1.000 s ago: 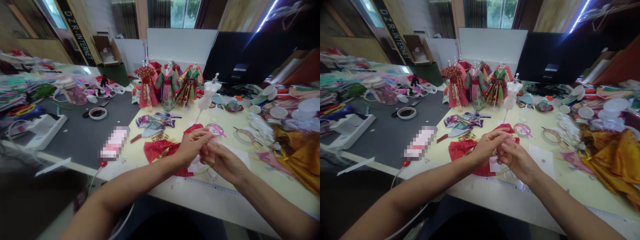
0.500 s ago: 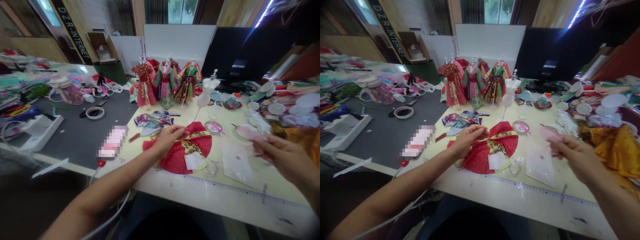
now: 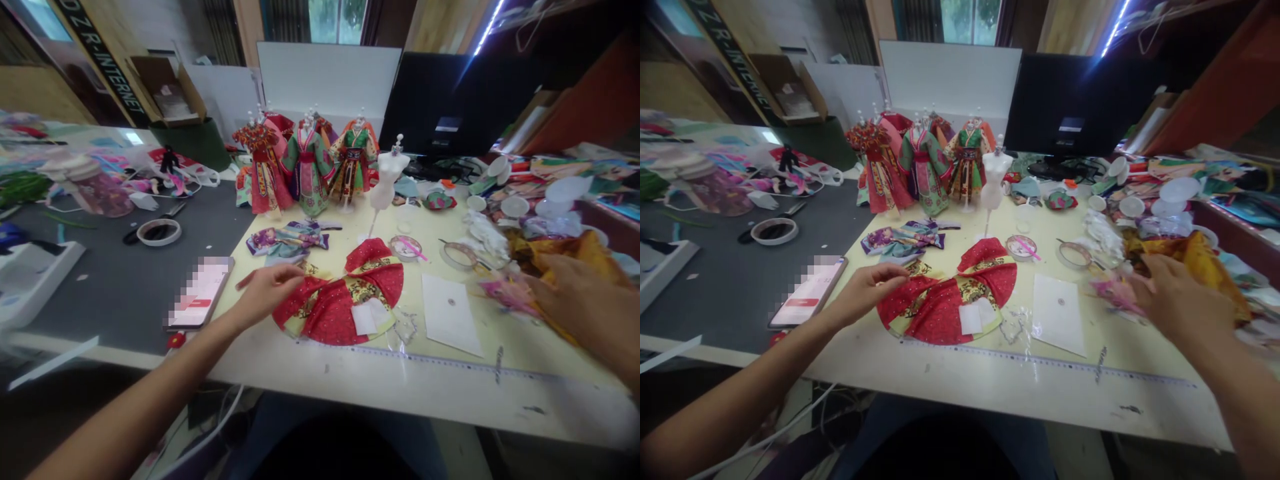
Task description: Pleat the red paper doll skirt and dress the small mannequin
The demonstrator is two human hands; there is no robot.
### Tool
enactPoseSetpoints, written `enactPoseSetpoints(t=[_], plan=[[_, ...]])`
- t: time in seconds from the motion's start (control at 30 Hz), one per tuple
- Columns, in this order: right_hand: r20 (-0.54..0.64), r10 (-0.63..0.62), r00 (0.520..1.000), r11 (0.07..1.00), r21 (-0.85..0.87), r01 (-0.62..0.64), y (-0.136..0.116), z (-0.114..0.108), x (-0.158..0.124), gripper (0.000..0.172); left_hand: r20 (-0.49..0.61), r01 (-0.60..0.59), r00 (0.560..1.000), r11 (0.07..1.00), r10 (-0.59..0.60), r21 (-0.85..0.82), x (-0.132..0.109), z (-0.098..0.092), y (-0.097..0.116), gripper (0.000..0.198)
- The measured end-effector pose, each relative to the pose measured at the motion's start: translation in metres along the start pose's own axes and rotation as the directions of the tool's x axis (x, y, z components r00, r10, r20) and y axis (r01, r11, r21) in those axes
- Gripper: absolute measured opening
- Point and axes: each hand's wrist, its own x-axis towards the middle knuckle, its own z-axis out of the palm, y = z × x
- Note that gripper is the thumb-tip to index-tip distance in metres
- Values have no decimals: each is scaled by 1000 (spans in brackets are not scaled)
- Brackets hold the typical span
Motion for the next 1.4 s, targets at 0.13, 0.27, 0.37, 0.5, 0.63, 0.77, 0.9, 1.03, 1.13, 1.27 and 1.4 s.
enactPoseSetpoints(t=[0.13, 0.27, 0.37, 0.5, 0.63, 0.77, 0.9, 1.03, 1.13, 1.27, 1.4], plan=[[122, -192, 974, 973, -105, 205, -69, 27, -18, 35, 283, -271, 936, 942, 210, 198, -1, 31, 7, 20], [306, -377, 874, 925, 169, 339, -125, 59, -32, 27, 520, -544, 793, 752, 317, 372, 11, 70, 15, 31], [347, -384, 856, 912, 289, 292, -143, 70, -37, 25, 565, -580, 755, 741, 333, 338, 22, 87, 16, 23], [418, -329, 847, 894, 428, 136, -147, 72, -39, 23, 543, -520, 768, 825, 338, 221, 30, 91, 17, 18], [475, -243, 846, 834, 548, -67, -149, 69, -36, 25, 460, -401, 829, 911, 317, 95, 33, 87, 27, 11], [460, -262, 848, 634, 745, -208, -158, 64, -29, 38, 291, 20, 954, 951, 75, -310, 39, 82, 47, 7], [471, -287, 834, 504, 815, -287, -177, 64, -21, 43, 257, 245, 961, 731, -98, -637, 43, 79, 65, 14], [426, -140, 894, 503, 808, -307, -194, 66, -13, 28, 227, 244, 967, 697, -119, -674, 41, 80, 70, 18], [413, -62, 909, 400, 844, -356, -197, 66, -7, 28, 208, 238, 969, 705, -130, -669, 41, 78, 64, 19], [460, -91, 883, 294, 860, -417, -191, 63, 2, 29, 165, 225, 974, 713, -154, -664, 47, 69, 56, 28], [576, -193, 795, 249, 812, -528, -186, 60, 10, 30, 235, 157, 972, 771, -9, -617, 56, 59, 61, 39]])
